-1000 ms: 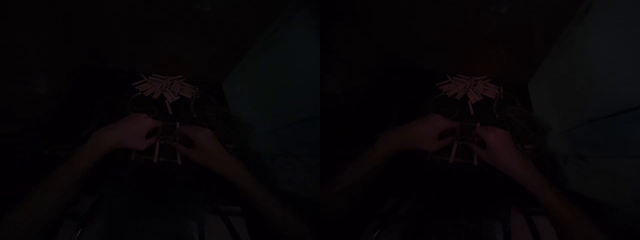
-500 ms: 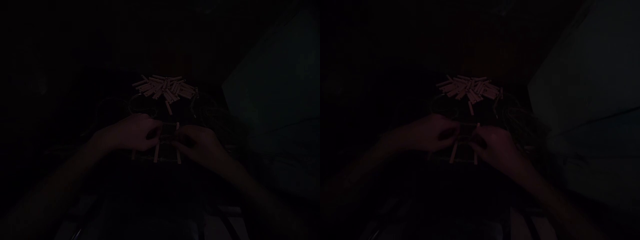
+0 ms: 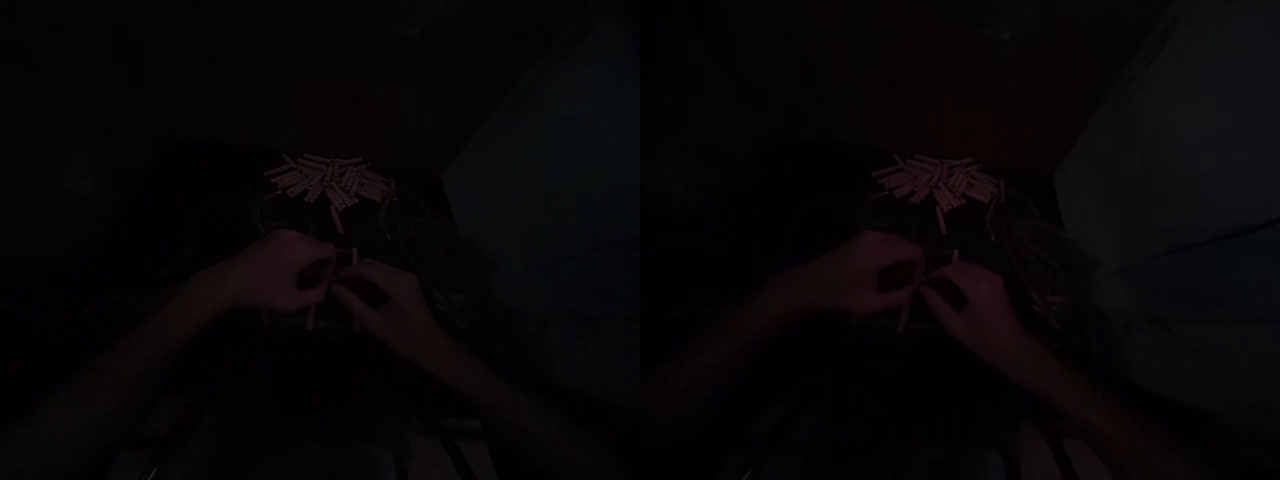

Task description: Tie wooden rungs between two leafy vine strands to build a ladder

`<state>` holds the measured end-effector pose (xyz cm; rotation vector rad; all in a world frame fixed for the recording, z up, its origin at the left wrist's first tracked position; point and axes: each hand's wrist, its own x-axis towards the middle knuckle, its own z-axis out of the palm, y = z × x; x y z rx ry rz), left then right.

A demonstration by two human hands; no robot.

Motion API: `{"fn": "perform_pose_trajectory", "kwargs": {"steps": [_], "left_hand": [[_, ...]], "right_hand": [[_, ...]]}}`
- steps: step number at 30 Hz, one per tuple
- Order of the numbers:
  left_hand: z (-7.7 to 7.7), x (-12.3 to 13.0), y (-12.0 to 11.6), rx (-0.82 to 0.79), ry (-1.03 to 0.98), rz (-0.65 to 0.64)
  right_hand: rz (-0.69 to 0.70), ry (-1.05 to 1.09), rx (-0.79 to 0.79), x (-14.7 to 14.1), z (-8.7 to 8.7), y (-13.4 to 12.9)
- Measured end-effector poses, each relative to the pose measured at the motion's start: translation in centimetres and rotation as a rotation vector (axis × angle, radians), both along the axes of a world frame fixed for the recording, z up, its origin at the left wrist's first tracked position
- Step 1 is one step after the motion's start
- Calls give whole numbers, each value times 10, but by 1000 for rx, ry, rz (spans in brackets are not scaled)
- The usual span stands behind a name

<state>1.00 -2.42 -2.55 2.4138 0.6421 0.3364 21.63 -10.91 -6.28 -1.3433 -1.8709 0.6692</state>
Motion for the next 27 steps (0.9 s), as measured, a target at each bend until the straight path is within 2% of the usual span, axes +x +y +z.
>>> {"fn": "perform_pose_trajectory", "kwargs": {"steps": [9,12,17,20,27], "left_hand": [[-1,5,-4,2,-159,-40],[-1,6,-5,4,-193,-56],[-1,7,-3,-26,-237,52],[0,7,-1,-130,-204,132],[-4,6,4,-455,-212,155]], "right_hand": [[-61,126,-86,-3,4,0],[-70,138,-72,-3,3,1],[-64,166,-37,-3,2,1],[-66,173,-6,-3,0,1],[-143,136,24,0,-7,7]]}}
